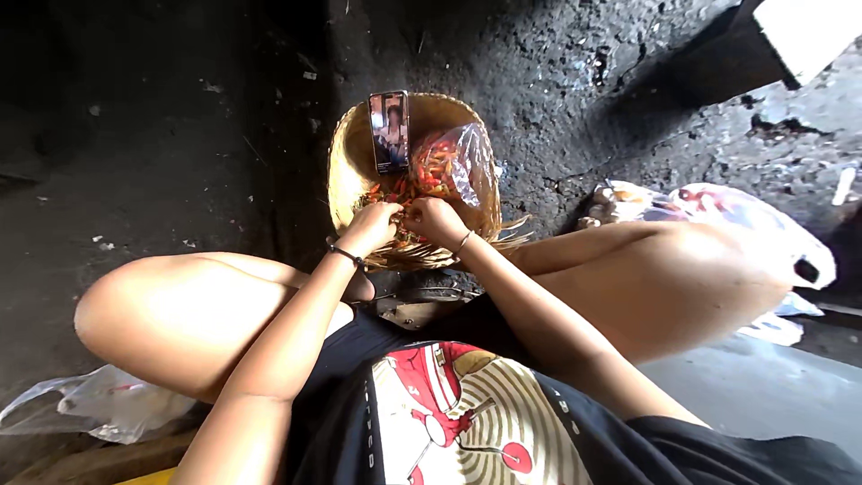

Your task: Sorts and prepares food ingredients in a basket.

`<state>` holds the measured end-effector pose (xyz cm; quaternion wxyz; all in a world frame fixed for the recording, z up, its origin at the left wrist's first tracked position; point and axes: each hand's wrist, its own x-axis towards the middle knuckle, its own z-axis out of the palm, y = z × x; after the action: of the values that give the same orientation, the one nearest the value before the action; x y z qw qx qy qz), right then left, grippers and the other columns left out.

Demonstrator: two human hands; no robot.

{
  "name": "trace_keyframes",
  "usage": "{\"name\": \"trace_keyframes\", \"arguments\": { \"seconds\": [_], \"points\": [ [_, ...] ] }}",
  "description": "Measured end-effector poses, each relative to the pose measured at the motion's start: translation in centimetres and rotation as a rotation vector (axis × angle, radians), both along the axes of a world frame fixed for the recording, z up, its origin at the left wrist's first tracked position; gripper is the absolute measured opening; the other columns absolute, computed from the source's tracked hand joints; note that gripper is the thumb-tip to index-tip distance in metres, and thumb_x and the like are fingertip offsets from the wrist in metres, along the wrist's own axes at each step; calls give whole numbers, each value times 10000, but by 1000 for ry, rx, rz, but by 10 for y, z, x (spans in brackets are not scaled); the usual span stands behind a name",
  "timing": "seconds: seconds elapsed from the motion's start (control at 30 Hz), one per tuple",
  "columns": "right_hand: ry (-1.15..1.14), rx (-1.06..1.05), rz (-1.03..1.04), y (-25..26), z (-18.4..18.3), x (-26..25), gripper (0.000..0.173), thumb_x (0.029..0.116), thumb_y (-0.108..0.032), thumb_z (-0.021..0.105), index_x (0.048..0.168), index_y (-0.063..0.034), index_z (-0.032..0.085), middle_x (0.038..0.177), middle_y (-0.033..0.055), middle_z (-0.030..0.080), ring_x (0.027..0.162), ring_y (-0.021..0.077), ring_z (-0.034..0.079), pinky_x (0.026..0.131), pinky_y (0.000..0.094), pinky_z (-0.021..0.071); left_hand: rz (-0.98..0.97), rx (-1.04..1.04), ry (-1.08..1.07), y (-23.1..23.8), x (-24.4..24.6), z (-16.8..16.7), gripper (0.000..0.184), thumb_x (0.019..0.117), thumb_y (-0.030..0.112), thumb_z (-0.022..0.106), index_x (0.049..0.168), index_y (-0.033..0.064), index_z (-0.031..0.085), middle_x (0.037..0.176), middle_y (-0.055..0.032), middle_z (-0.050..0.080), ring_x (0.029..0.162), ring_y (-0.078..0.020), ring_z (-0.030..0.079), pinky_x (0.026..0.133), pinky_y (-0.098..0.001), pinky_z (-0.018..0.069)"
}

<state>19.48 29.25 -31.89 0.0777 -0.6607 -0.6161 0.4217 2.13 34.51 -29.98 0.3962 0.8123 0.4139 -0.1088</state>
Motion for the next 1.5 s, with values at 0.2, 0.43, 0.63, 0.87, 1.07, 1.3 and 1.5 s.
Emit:
{"name": "trace_keyframes", "arguments": {
  "seconds": [0.2,0.43,0.63,0.87,1.07,1.3,1.5],
  "points": [
    [154,61,-60,3,6,13,278,986,-231,669,1066,34,691,977,201,687,917,337,673,861,557,540,94,-18,-53,2,0,6,287,1043,122,556,1265,14,701,1237,-210,703,1211,-365,653,1065,-570,473],
    [499,52,-325,6,11,9,323,1037,-308,623,1020,13,664,858,101,630,760,150,589,742,356,502,319,-50,-319,2,2,15,202,1027,98,592,1098,-33,729,1051,-190,729,1011,-283,698,956,-490,526],
    [763,78,-442,4,13,3,220,1052,-221,586,1125,-21,639,899,33,665,721,52,588,638,220,485,375,-102,-412,3,1,17,243,1055,83,515,1150,-30,709,1045,-160,726,965,-206,685,926,-422,528],
    [1204,-97,-626,1,15,0,176,1087,-220,485,976,-128,585,779,-43,578,603,29,503,547,178,433,315,-79,-611,0,0,8,233,1075,134,521,1058,-10,704,830,-40,698,747,-72,640,770,-291,543],
    [1314,-301,-832,-2,11,-2,254,1091,-328,466,978,-139,594,741,-42,576,583,36,526,557,182,473,282,-121,-742,-2,4,15,227,1072,119,515,1070,5,711,841,1,694,761,-34,643,775,-238,556],
    [819,-201,-662,3,3,10,266,1051,-125,393,1066,-41,645,786,1,604,629,82,562,591,248,499,160,42,35,10,-13,19,245,1044,148,545,1149,50,743,1119,-172,737,1095,-344,695,990,-586,508],
    [-373,-318,-37,0,38,-5,243,1006,-125,519,1075,36,688,1133,271,691,1090,461,670,825,670,522,96,92,81,4,-10,20,270,1019,126,546,1196,122,750,1242,-136,703,1206,-322,646,1030,-581,475]
  ]
}}
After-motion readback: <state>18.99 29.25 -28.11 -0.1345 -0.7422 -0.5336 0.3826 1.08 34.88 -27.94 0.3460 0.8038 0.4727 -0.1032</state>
